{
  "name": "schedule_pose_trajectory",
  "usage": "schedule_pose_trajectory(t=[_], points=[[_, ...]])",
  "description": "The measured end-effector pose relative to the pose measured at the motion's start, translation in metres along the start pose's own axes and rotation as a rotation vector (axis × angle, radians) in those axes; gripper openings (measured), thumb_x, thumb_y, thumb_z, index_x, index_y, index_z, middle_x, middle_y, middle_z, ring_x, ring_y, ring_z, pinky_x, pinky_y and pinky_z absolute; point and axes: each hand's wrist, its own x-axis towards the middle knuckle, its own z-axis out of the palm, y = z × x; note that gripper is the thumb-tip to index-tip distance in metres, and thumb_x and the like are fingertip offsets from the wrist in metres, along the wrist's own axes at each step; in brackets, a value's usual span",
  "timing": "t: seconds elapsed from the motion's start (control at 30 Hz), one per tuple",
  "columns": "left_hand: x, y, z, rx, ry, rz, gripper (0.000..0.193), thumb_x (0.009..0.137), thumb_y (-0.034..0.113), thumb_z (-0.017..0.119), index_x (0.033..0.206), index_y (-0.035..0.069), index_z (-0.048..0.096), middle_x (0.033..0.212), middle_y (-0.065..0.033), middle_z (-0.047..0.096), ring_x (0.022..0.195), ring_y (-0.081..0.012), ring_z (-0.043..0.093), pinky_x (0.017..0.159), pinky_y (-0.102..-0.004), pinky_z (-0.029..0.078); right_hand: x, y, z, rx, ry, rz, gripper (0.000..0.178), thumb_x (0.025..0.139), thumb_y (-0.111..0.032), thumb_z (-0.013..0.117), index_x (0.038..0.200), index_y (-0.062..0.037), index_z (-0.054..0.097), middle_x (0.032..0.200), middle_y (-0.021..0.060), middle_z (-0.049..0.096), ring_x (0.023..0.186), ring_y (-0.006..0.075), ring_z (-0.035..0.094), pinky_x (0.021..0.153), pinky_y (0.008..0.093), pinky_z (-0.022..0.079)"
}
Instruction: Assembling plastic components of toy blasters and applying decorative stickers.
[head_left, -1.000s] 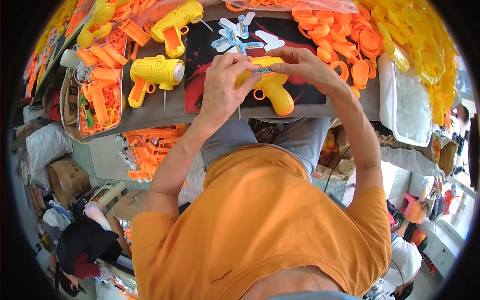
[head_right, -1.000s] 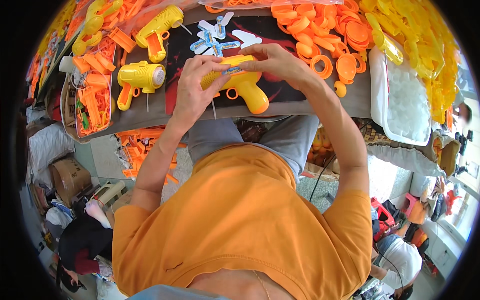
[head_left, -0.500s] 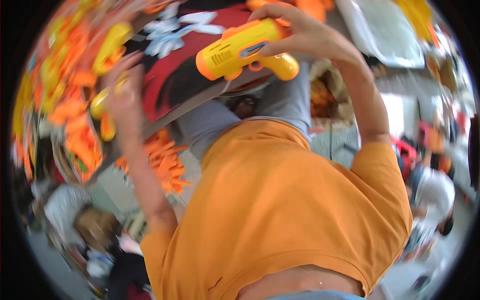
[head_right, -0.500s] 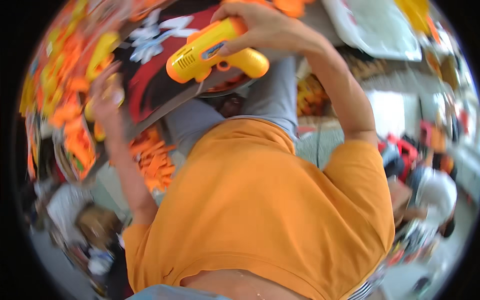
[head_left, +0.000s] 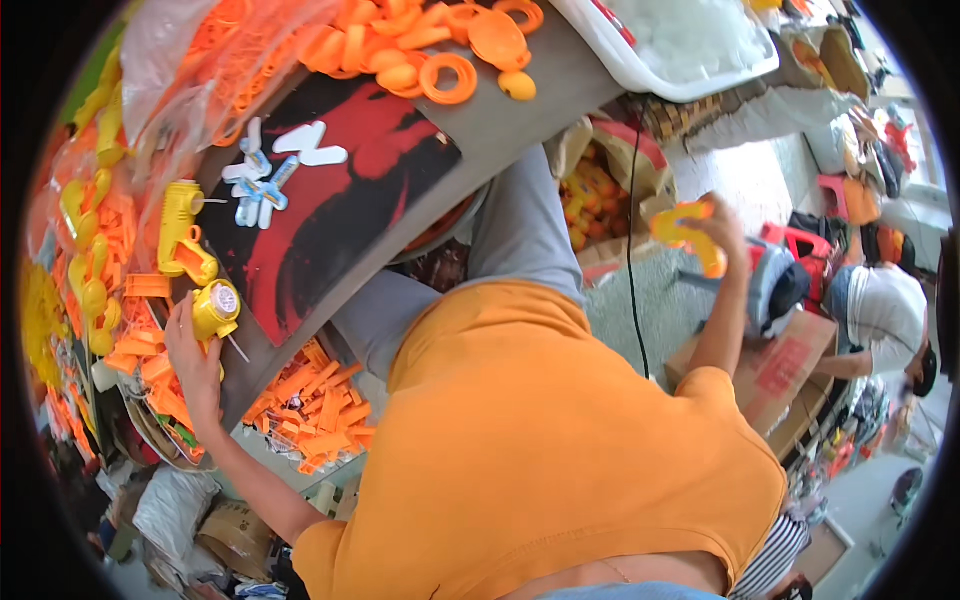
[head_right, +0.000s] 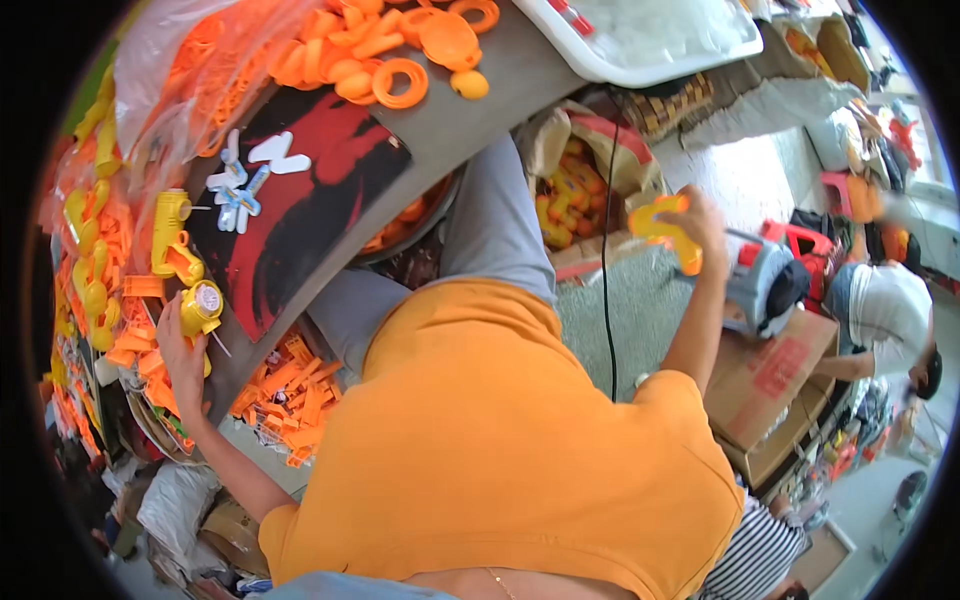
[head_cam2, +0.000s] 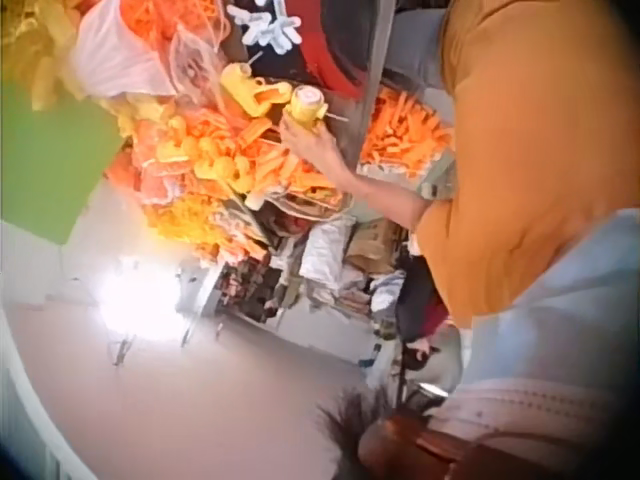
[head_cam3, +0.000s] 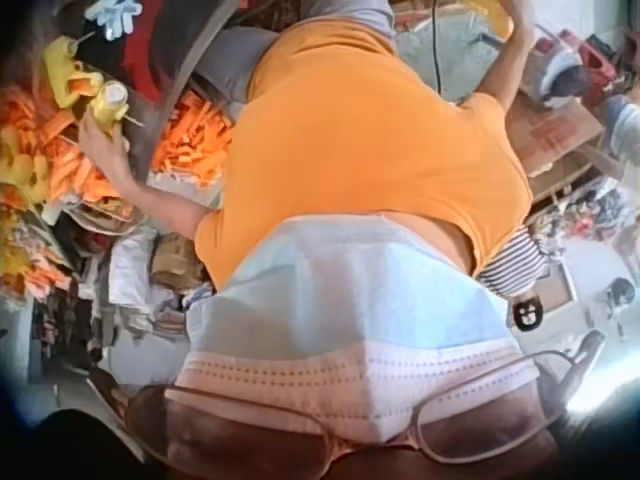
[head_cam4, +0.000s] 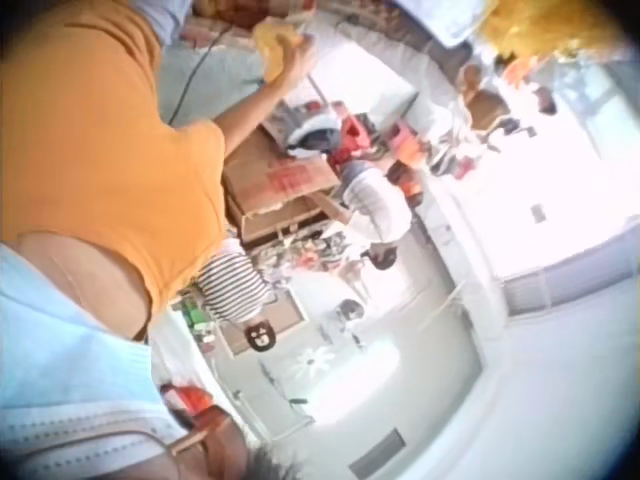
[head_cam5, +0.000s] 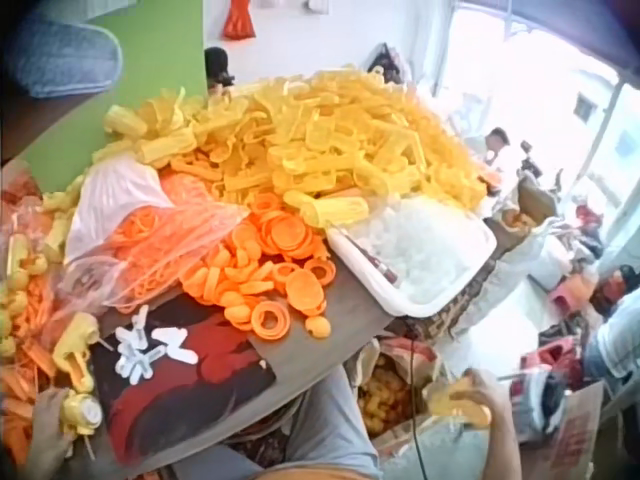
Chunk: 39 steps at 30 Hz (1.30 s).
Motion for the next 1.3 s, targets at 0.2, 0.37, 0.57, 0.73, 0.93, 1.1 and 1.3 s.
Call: schedule_pose_trajectory(t=[0.2, 0.37, 0.57, 0.73, 0.93, 1.1, 1.3], points=[[0.026, -0.004, -0.003, -0.127, 0.009, 0.097, 0.071, 0.069, 0.0, 0.064, 0.136, 0.01, 0.043, 0.132, -0.0154, 0.045, 0.126, -0.0326, 0.04, 0.106, -0.0423, 0.03, 0.045, 0.082, 0.145, 0.22, 0.428, -0.005, 0.057, 0.074, -0.035, 0.075, 0.115, 0.0001, 0.058, 0.1, 0.0181, 0.065, 0.092, 0.0305, 0.063, 0.08, 0.039, 0.049], [-0.018, 0.002, -0.021, 0.069, 0.144, -0.025, 0.081, 0.064, 0.009, 0.074, 0.138, 0.011, 0.041, 0.126, -0.0148, 0.043, 0.121, -0.033, 0.039, 0.103, -0.0419, 0.032, -0.006, -0.099, 0.031, 0.511, 1.086, -0.082, 0.023, 0.085, -0.006, 0.062, 0.107, -0.0003, 0.06, 0.098, 0.0132, 0.063, 0.087, 0.0225, 0.06, 0.077, 0.0326, 0.049], [0.006, 0.057, -0.024, -0.383, 0.536, -0.059, 0.067, 0.066, 0.008, 0.082, 0.12, 0.005, 0.043, 0.124, -0.0152, 0.044, 0.117, -0.0295, 0.046, 0.102, -0.0403, 0.035, -0.029, -0.288, -0.012, 0.472, 0.661, -0.965, 0.028, 0.08, 0.001, 0.066, 0.107, -0.0031, 0.061, 0.102, 0.0114, 0.062, 0.091, 0.0235, 0.059, 0.082, 0.0334, 0.047], [0.007, 0.107, -0.017, -0.818, 0.504, -0.105, 0.083, 0.07, 0.008, 0.082, 0.137, 0.002, 0.033, 0.125, -0.015, 0.045, 0.116, -0.0243, 0.048, 0.1, -0.0366, 0.04, 0.012, -0.365, 0.016, 0.088, 0.497, -1.155, 0.029, 0.079, -0.017, 0.07, 0.104, -0.0046, 0.06, 0.109, 0.0069, 0.058, 0.106, 0.028, 0.051, 0.091, 0.0383, 0.039], [0.016, 0.121, -0.022, -0.698, 0.398, 0.091, 0.055, 0.065, 0.014, 0.084, 0.11, 0.001, 0.057, 0.106, -0.0119, 0.057, 0.099, -0.0254, 0.058, 0.086, -0.0352, 0.046, -0.013, -0.391, -0.017, 0.927, -0.236, -0.985, 0.027, 0.096, -0.016, 0.052, 0.118, -0.0003, 0.056, 0.098, 0.003, 0.059, 0.097, 0.0159, 0.056, 0.089, 0.0297, 0.043], [0.041, 0.147, -0.02, -0.665, 0.524, 0.294, 0.062, 0.062, 0.021, 0.085, 0.111, 0.004, 0.051, 0.095, -0.0124, 0.06, 0.091, -0.0287, 0.062, 0.079, -0.0357, 0.049, -0.068, -0.452, -0.033, 1.378, -0.709, -0.807, 0.031, 0.1, -0.026, 0.045, 0.116, -0.0023, 0.057, 0.089, -0.0024, 0.053, 0.081, 0.0058, 0.049, 0.075, 0.0199, 0.04], [0.048, 0.17, -0.021, -0.647, 0.274, 0.232, 0.058, 0.066, 0.028, 0.082, 0.109, 0.007, 0.05, 0.091, -0.0151, 0.066, 0.082, -0.0336, 0.066, 0.069, -0.04, 0.052, -0.068, -0.498, -0.013, 0.789, -0.568, -1.29, 0.031, 0.101, -0.029, 0.04, 0.102, -0.0026, 0.057, 0.096, 0.0019, 0.051, 0.094, 0.011, 0.05, 0.086, 0.026, 0.039]])
